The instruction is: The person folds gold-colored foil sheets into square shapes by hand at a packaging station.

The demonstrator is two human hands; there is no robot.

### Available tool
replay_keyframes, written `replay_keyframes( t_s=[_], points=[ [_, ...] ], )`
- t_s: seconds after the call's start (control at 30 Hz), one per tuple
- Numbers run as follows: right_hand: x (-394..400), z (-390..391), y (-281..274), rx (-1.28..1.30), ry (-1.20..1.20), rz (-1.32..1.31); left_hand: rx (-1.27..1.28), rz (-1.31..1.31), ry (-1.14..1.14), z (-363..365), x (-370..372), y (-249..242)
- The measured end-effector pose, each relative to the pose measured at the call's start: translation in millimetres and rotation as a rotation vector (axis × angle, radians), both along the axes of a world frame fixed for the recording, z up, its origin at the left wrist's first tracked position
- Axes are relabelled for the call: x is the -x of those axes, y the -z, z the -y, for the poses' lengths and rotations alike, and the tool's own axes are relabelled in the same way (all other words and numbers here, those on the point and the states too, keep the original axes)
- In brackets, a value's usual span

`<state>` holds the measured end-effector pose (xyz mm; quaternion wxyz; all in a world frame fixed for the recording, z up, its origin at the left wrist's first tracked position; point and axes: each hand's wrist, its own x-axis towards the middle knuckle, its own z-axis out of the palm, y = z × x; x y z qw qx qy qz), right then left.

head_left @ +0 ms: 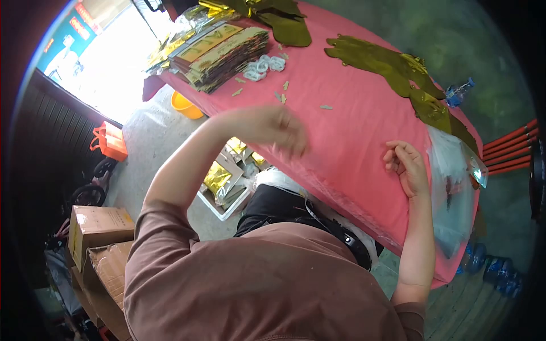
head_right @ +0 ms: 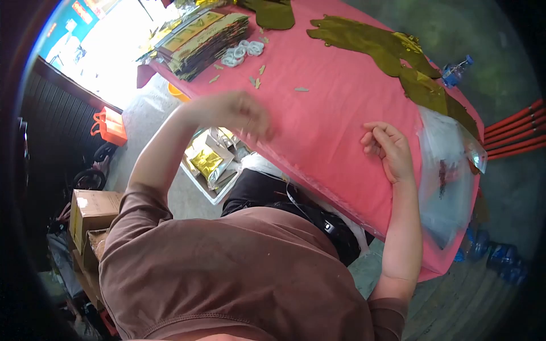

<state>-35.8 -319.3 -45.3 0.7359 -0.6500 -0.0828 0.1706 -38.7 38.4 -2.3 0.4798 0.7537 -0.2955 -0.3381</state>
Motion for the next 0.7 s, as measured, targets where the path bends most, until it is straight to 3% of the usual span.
replay_keyframes(
  t_s=[0.1, 0.17, 0.23, 0.27, 0.33, 0.43, 0.6, 0.7],
  points=[
    [-1, 2, 2, -0.008, -0.002, 0.008, -0.247, 0.578, -0.350, 12, -76, 0],
    [-2, 3, 2, -0.015, 0.003, 0.017, -0.531, 1.061, -0.496, 3, -140, 28],
    [-1, 3, 1, 0.006, 0.011, -0.011, -0.693, 1.338, -0.594, -7, -187, 53],
    [-1, 4, 1, 0.004, 0.025, 0.002, -0.682, 1.354, -0.586, -12, -204, 61],
    [-1, 4, 1, 0.000, 0.014, -0.022, -0.957, 1.338, -0.593, -17, -226, 67],
    [-1, 4, 1, 0.000, 0.030, -0.049, -0.973, 1.225, -0.573, -15, -234, 64],
    [-1, -1, 2, 0.022, 0.038, -0.059, -0.937, 1.127, -0.652, -11, -237, 49],
    [-6, -9, 2, 0.159, 0.044, -0.041, -0.718, 0.962, -0.816, -11, -239, 40]
  ],
)
